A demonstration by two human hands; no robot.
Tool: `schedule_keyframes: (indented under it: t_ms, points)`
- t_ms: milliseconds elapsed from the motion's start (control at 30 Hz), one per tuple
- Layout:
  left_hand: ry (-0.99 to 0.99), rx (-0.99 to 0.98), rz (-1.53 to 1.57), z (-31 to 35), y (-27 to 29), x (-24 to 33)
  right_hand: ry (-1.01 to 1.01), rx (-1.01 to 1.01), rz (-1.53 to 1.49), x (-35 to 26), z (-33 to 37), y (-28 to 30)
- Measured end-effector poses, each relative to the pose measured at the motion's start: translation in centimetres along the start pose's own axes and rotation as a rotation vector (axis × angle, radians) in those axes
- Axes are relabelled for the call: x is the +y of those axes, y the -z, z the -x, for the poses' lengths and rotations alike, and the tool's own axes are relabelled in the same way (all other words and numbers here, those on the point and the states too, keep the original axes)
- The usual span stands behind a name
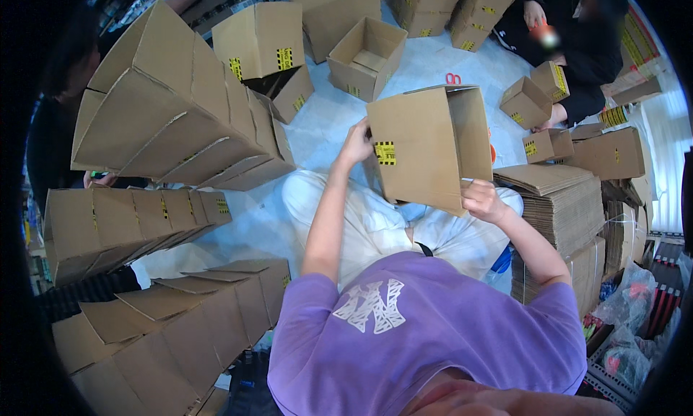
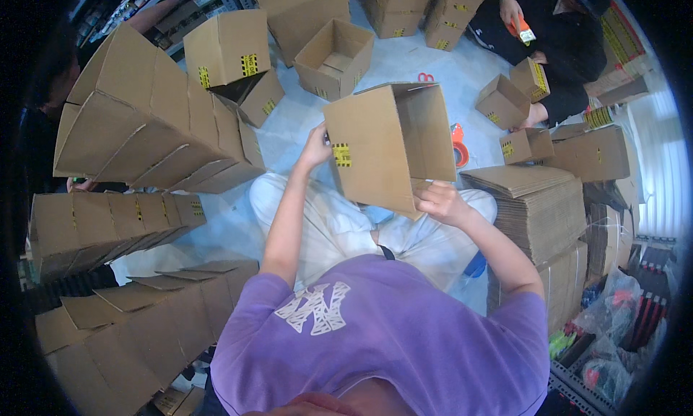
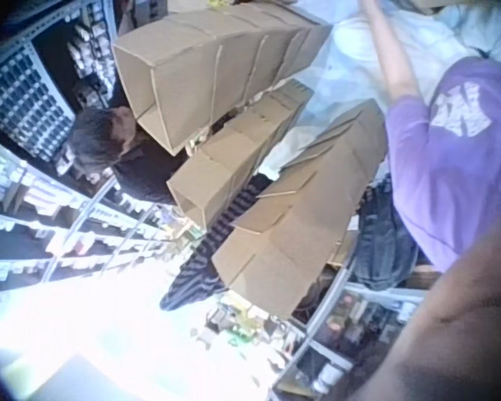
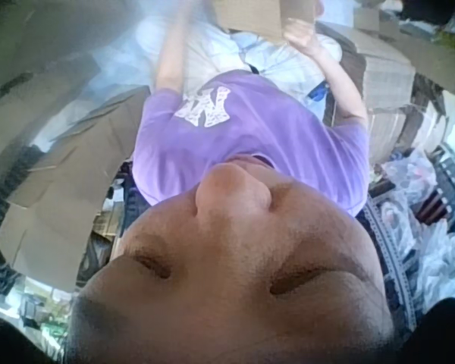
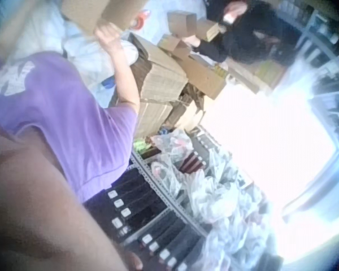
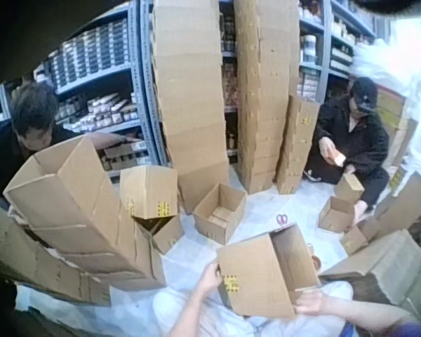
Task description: The person assembles flat cardboard sheets into small boxes by folding the flaps and securing them with yellow tape using a handheld tape dispenser. They repeat this process for multiple boxes, stacking the finished ones nearby.
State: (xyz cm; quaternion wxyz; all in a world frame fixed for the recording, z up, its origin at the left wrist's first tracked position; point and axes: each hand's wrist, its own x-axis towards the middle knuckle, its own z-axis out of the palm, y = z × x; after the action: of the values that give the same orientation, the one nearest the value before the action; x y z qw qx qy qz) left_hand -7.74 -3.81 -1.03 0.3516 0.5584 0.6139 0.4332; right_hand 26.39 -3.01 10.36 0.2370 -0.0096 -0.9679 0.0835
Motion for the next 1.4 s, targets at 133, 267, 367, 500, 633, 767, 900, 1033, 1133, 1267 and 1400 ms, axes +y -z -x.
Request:
schedule_keyframes:
  t_ms: [133, 267, 367, 500, 633, 767, 900, 1033, 1133, 1267, 1400]
  points:
    - [-0.121, -0.142, -0.102, -0.2, 0.9, -0.2, -0.053, -0.192, 0.078, 0.2, 0.0, 2.1]
    - [-0.092, -0.254, -0.015, -0.6, 1.3, -0.6, -0.016, -0.371, 0.134, 0.0, -1.9, 3.9]
    - [-0.132, -0.265, 0.044, -0.8, 1.1, -0.8, 0.019, -0.473, 0.142, -0.9, -3.3, 3.6]
    - [-0.067, -0.177, 0.337, -1.1, 0.3, -1.6, 0.014, -0.6, 0.052, -1.2, -4.7, 3.4]
    - [0.031, -0.019, 0.483, -1.4, -0.5, -2.9, -0.014, -0.721, -0.029, -0.6, -5.9, 4.6]
    - [-0.007, 0.206, 0.662, -1.7, -1.3, -3.1, -0.065, -0.774, -0.134, 0.0, -6.8, 5.3]
    - [-0.072, -0.085, 0.369, -2.4, 0.5, -3.2, -0.058, -0.797, -0.176, 0.3, -7.1, 5.1]
    - [0.074, -0.061, 0.42, -5.4, 2.6, 1.5, -0.118, -0.796, -0.182, 1.2, -7.1, 4.1]
    - [0.062, -0.064, -0.107, -8.0, 3.6, 11.7, -0.212, -0.695, -0.23, 0.0, -6.9, 2.9]
    - [0.128, -0.581, -0.998, -10.2, 0.5, 18.6, -0.263, -0.713, -0.115, -1.1, -6.8, 1.9]
    - [-0.081, -0.384, -0.928, -10.7, 0.5, 14.4, -0.282, -0.613, -0.131, -0.9, -8.0, 2.2]
